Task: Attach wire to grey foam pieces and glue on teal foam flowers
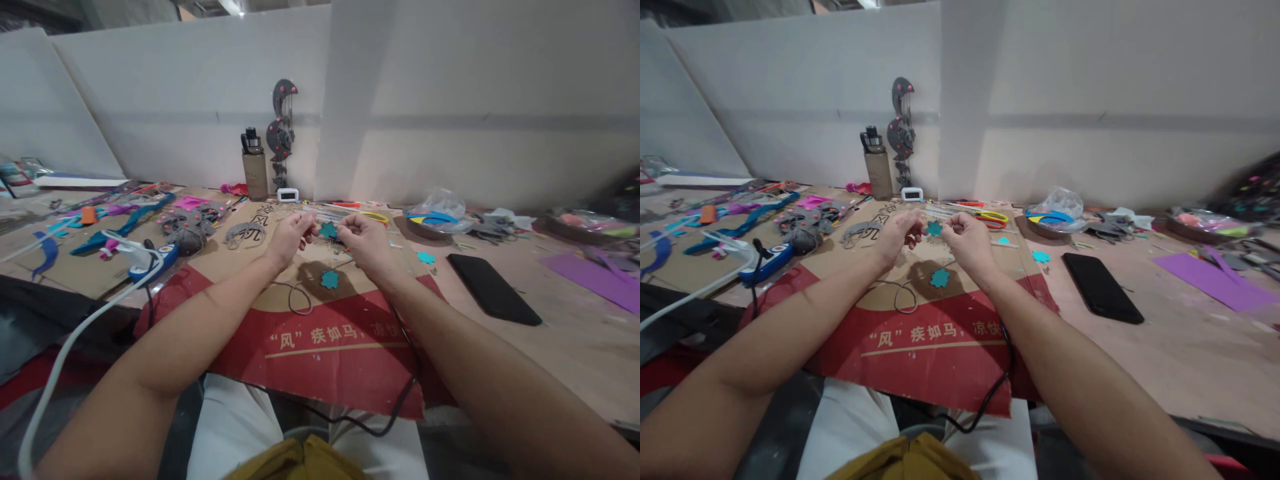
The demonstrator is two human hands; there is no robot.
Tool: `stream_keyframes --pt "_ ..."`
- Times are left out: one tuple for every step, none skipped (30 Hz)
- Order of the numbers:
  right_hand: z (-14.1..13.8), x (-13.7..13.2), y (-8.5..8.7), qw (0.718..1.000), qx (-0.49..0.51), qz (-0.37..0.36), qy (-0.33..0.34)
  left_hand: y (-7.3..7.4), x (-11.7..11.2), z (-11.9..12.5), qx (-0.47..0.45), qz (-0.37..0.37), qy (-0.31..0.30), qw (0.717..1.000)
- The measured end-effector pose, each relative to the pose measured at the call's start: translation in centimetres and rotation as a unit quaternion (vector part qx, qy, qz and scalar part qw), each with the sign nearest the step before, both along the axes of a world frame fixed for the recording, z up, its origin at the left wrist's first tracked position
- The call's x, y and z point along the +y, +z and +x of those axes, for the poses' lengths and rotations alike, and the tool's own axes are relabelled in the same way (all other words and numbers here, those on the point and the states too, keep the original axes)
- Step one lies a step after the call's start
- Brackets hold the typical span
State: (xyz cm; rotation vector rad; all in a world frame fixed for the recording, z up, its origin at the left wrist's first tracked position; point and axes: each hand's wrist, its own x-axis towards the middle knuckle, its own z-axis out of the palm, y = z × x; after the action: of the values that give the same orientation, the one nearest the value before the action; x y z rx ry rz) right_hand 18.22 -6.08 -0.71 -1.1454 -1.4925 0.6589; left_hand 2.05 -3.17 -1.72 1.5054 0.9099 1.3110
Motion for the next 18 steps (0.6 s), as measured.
stream_keyframes --pt "-0.01 -0.04 0.07 1.000 0.005 -0.004 0.001 -0.03 0.21 -0.15 -0.007 0.000 0.014 1.000" --pt "-0.02 -0.08 0.12 1.000 0.009 -0.006 0.002 -0.04 0.38 -0.28 -0.009 0.001 0.029 1.000" --pt "-0.05 -0.12 0.15 1.000 0.014 -0.008 0.003 -0.02 0.52 -0.39 -0.006 0.002 0.041 0.999" --pt "-0.07 -0.14 0.15 1.000 0.017 -0.010 0.004 0.01 0.62 -0.48 0.000 0.001 0.049 0.999" --pt "-0.10 -0.16 0.13 1.000 0.019 -0.013 0.005 0.04 0.69 -0.53 0.007 -0.001 0.052 0.999" --pt "-0.12 -0.15 0.10 1.000 0.020 -0.015 0.006 0.06 0.73 -0.55 0.015 -0.004 0.050 0.999" --pt "-0.13 -0.13 0.05 1.000 0.021 -0.017 0.007 0.07 0.75 -0.54 0.022 -0.007 0.046 0.999" --pt "-0.14 -0.09 -0.01 1.000 0.022 -0.019 0.008 0.06 0.78 -0.52 0.024 -0.008 0.040 0.999" --pt "-0.13 -0.03 -0.07 1.000 0.021 -0.021 0.010 0.03 0.82 -0.50 0.022 -0.010 0.033 0.999" --pt "-0.11 0.04 -0.12 0.999 0.022 -0.022 0.011 0.00 0.86 -0.48 0.016 -0.013 0.025 0.999" --pt "-0.09 0.10 -0.16 0.999 0.022 -0.022 0.012 -0.03 0.92 -0.47 0.007 -0.016 0.016 1.000" --pt "-0.07 0.15 -0.19 0.999 0.022 -0.022 0.014 -0.04 0.97 -0.47 -0.004 -0.021 0.008 1.000" --pt "-0.05 0.18 -0.20 0.999 0.022 -0.021 0.014 -0.04 1.02 -0.49 -0.016 -0.026 0.000 1.000" --pt "-0.03 0.19 -0.19 0.999 0.021 -0.022 0.014 -0.02 1.05 -0.52 -0.027 -0.030 -0.008 0.999" --pt "-0.03 0.17 -0.17 0.999 0.019 -0.023 0.014 0.02 1.06 -0.55 -0.034 -0.029 -0.013 0.999" --pt "-0.03 0.15 -0.14 0.999 0.017 -0.025 0.012 0.07 1.05 -0.58 -0.038 -0.024 -0.017 0.999" --pt "-0.04 0.11 -0.11 0.999 0.015 -0.027 0.010 0.13 1.01 -0.60 -0.039 -0.016 -0.018 0.999" --pt "-0.04 0.08 -0.08 0.999 0.013 -0.028 0.008 0.19 0.95 -0.62 -0.036 -0.006 -0.017 0.999"
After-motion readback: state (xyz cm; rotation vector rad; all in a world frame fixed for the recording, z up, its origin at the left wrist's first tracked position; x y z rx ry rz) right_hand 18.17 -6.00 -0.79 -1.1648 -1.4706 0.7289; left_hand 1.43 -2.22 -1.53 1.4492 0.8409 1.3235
